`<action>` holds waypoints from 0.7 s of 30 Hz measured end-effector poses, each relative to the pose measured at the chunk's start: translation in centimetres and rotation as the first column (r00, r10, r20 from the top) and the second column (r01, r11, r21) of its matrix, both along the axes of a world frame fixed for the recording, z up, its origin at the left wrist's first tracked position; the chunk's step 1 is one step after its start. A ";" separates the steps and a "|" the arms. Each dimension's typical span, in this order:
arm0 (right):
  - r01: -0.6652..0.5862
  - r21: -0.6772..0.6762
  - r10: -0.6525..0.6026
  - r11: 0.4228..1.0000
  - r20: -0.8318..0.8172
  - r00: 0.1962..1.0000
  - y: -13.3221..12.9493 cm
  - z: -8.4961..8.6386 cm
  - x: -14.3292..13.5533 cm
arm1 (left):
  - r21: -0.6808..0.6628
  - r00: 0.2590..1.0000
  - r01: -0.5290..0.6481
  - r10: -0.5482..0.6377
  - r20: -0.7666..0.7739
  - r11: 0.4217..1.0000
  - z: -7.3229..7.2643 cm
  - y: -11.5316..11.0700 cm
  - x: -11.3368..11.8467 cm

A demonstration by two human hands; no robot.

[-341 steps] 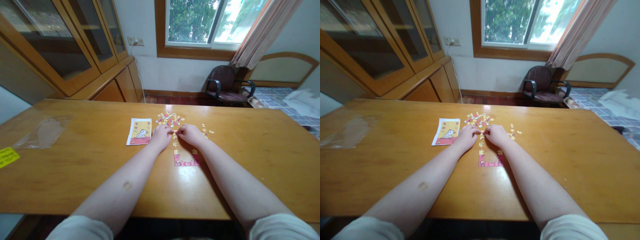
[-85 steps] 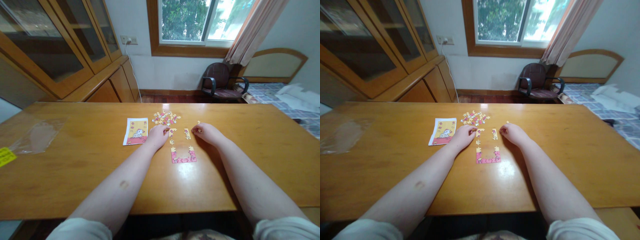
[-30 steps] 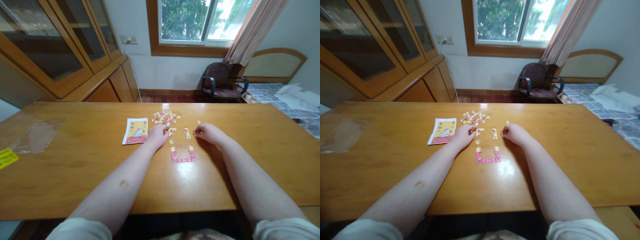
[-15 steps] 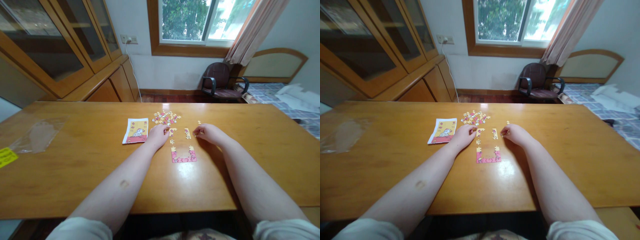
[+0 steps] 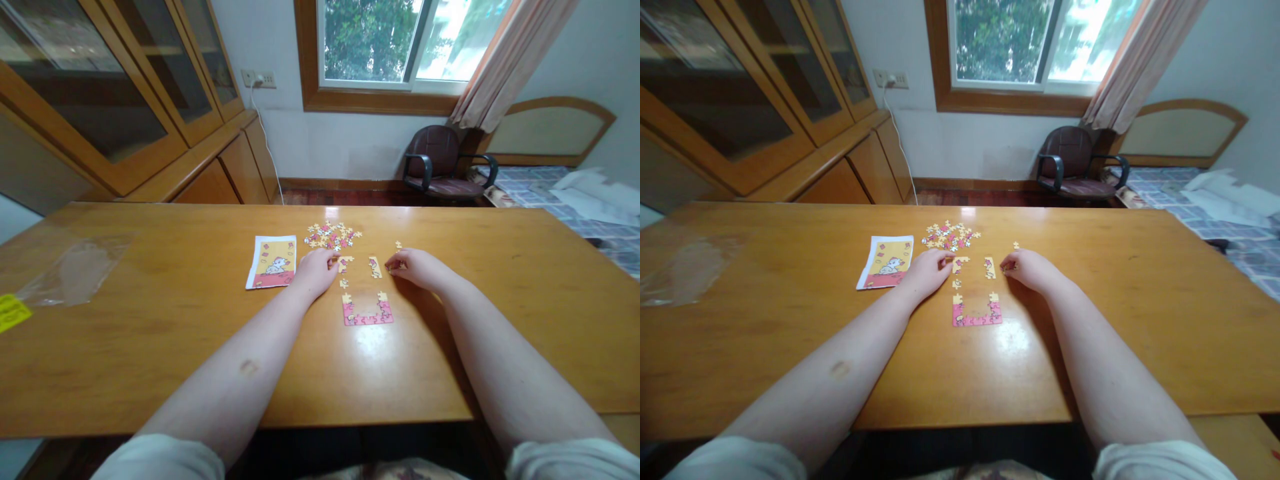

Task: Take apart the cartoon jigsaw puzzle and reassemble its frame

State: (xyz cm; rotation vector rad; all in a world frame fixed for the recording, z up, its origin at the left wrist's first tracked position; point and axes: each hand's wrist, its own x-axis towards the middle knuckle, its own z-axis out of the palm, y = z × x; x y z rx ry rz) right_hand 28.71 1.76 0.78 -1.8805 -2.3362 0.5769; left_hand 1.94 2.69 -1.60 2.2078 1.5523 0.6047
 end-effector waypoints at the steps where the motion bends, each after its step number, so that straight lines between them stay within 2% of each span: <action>1: 0.013 -0.002 -0.013 1.000 0.005 1.000 0.0 -0.1 0.0 | -0.002 1.000 -0.001 0.001 -0.001 1.000 0.0 0.0 0.0; 9: 0.052 0.019 -0.053 0.998 0.002 0.999 0.0 0.0 0.1 | -0.001 1.000 -0.005 0.005 -0.027 1.000 0.2 -0.1 0.1; 13: -0.022 0.073 0.022 0.997 0.005 1.000 -0.2 0.4 0.2 | 0.005 1.000 -0.003 0.003 -0.025 1.000 0.2 -0.1 0.1; 16: -0.099 0.052 0.098 0.994 0.010 0.995 -0.2 0.6 0.2 | 0.006 1.000 -0.002 0.002 -0.024 1.000 0.1 -0.1 0.1; 21: -0.104 0.039 0.104 0.994 0.011 0.995 0.0 0.4 0.2 | -0.008 1.000 -0.007 0.007 -0.026 1.000 0.3 -0.1 0.1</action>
